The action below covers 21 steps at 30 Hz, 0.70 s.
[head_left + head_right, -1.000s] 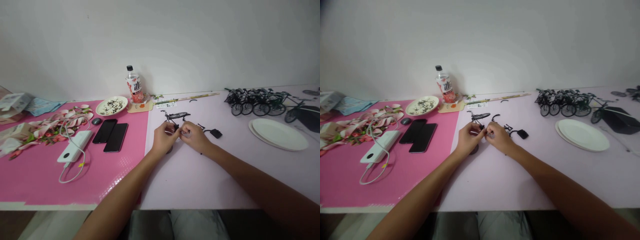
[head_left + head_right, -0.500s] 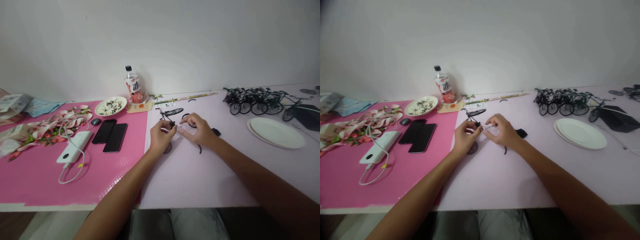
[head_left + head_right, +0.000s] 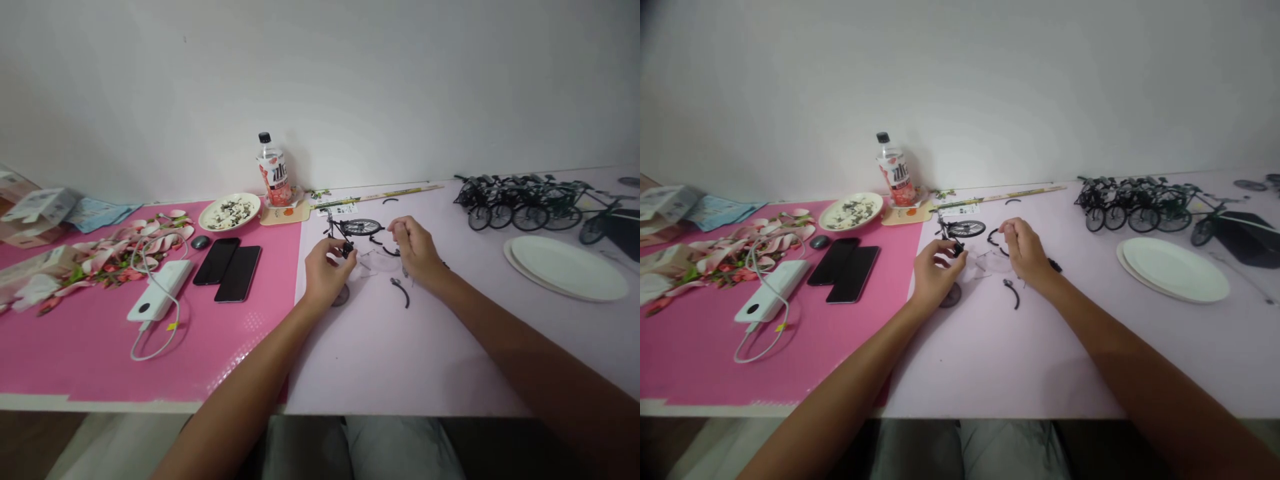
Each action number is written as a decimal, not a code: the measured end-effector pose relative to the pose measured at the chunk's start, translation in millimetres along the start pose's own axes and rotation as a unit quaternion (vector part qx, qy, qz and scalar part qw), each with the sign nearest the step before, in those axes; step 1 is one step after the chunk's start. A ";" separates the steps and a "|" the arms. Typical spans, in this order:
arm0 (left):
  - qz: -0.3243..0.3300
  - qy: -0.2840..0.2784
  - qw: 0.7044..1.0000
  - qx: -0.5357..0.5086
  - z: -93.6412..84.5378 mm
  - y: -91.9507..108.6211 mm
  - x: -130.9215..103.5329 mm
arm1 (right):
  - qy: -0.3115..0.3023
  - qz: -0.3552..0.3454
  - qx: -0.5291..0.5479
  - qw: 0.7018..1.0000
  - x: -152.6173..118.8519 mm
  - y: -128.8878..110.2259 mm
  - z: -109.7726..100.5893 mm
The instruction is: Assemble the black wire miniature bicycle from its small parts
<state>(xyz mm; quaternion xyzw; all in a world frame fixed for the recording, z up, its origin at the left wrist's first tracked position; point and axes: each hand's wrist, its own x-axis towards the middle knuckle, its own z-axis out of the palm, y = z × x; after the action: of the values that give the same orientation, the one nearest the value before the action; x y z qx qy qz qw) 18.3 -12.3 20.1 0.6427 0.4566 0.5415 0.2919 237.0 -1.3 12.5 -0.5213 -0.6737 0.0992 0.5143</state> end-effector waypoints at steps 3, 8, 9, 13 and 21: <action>0.007 0.004 1.000 -0.002 0.2 -1.7 0.2 | 0.002 -0.028 -0.042 0.999 4.8 -3.6 -6.4; 0.023 0.008 1.000 -0.002 1.7 -5.2 0.2 | 0.079 0.021 -0.125 0.989 17.2 -5.1 -26.7; 0.024 0.006 1.000 -0.001 2.0 -5.4 0.3 | 0.100 0.039 -0.143 0.984 19.5 -4.0 -30.1; 0.021 0.009 1.000 0.006 2.2 -5.2 1.5 | 0.082 0.119 -0.211 0.967 24.9 3.1 -35.7; 0.007 0.010 1.000 -0.001 0.5 -5.2 4.1 | -0.187 0.184 -0.260 0.929 22.5 7.3 -34.3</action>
<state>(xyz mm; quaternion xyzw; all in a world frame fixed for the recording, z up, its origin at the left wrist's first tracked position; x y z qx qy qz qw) 17.4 -6.3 17.2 0.6405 0.4539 0.5504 0.2843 270.4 6.2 36.4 -0.7239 -0.6517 0.1092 0.1982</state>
